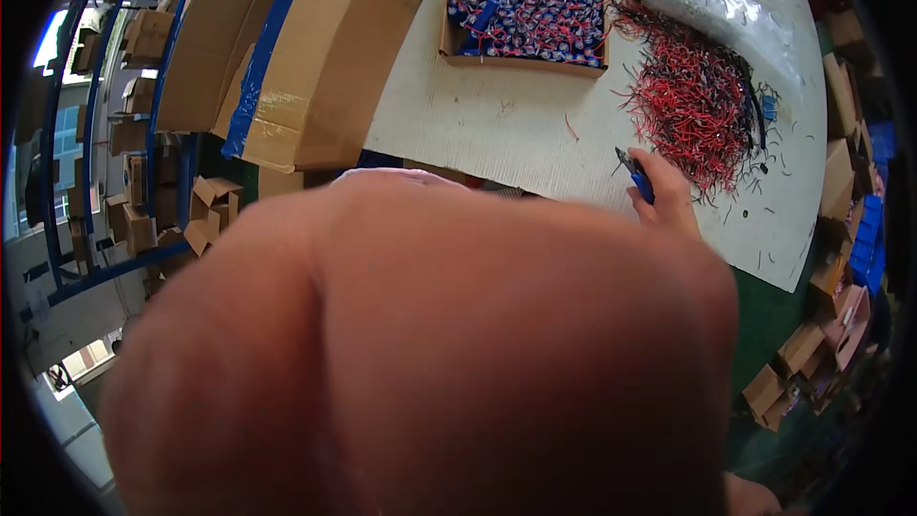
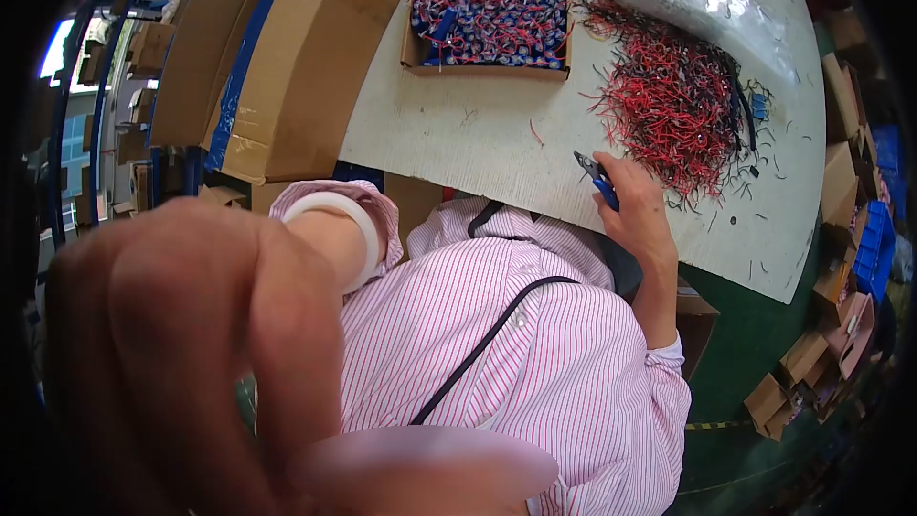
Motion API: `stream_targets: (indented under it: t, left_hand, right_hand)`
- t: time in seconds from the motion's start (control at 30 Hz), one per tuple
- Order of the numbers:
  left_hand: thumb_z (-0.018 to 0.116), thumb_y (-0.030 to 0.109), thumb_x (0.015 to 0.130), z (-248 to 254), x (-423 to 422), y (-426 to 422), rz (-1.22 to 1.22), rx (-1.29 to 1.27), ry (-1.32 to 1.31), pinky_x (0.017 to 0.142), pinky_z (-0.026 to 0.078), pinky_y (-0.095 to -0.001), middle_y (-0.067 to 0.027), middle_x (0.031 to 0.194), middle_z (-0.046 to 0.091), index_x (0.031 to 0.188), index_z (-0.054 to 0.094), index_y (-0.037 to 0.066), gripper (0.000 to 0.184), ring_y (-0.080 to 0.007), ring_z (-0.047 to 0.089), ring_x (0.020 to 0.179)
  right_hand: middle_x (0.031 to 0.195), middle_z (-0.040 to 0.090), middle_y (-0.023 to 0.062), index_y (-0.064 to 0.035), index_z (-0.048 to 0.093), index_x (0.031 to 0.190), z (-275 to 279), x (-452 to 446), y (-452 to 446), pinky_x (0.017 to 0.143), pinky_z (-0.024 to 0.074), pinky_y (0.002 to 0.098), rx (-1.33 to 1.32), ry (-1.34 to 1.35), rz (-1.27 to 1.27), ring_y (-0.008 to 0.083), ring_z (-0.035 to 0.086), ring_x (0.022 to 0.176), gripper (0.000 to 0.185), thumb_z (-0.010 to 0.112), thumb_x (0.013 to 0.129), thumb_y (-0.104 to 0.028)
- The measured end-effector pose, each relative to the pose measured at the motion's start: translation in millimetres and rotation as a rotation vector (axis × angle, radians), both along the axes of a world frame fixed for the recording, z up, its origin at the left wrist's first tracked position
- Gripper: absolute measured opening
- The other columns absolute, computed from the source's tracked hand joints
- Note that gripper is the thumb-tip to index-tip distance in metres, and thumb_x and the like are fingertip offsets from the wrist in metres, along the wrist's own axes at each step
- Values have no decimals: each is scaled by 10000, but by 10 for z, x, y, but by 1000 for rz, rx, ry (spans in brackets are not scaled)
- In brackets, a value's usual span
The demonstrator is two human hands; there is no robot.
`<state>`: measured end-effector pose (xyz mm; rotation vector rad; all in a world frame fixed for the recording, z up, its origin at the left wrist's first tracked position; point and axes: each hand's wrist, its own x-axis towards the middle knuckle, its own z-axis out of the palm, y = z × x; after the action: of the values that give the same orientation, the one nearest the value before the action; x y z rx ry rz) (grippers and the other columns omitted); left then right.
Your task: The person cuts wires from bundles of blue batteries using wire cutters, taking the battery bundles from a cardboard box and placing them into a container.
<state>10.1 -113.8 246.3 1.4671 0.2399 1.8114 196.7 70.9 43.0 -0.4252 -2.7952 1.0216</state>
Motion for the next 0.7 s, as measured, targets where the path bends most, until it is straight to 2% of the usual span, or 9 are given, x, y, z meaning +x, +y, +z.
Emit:
stream_targets:
  t: [0.07,0.37,0.5,0.57,0.6,0.63,0.7]
  left_hand:
    - [605,126,819,99,65,149,-39,14,48,703,478,-296,-63,881,600,934,613,99,118,-179,560,852]
    - [603,87,801,401,-38,389,-5,-16,167,652,473,-296,-80,840,600,875,605,72,75,-187,564,796]
    - [602,71,793,505,-32,387,-31,-7,163,630,471,-297,-88,822,600,849,601,61,57,-190,565,771]
    - [602,62,789,546,-27,423,-42,-2,171,618,470,-297,-91,812,600,836,599,55,47,-192,566,759]
    - [602,58,787,661,4,237,-39,-7,175,613,469,-297,-93,808,600,829,598,52,43,-193,567,753]
    - [601,54,785,566,10,435,-33,-17,175,607,469,-297,-95,803,600,823,597,49,38,-194,567,746]
    - [601,45,781,664,-119,278,-19,-35,178,596,467,-297,-99,794,600,810,595,43,29,-195,568,734]
  right_hand:
    - [868,553,164,-21,506,1098,-20,59,16,704,437,388,-26,100,12,336,547,802,464,624,649,-8]
    - [902,560,175,-16,515,1103,36,-4,59,736,439,377,-65,-13,-39,346,552,830,479,628,639,23]
    - [951,568,181,-15,514,1095,87,-93,61,776,446,373,-26,71,-35,347,559,872,482,634,630,25]
    - [833,545,157,-17,511,1077,111,-136,55,687,434,388,-21,128,-24,326,545,769,463,628,630,17]
    - [824,543,153,-20,512,1073,81,-147,57,673,432,388,-6,170,-20,322,545,762,461,630,629,15]
    - [824,543,153,-20,512,1073,73,-142,57,673,432,388,-11,175,-15,322,545,762,461,630,629,15]
    - [839,548,155,-18,513,1073,59,-136,77,674,436,388,-23,80,-41,323,550,770,461,631,628,10]
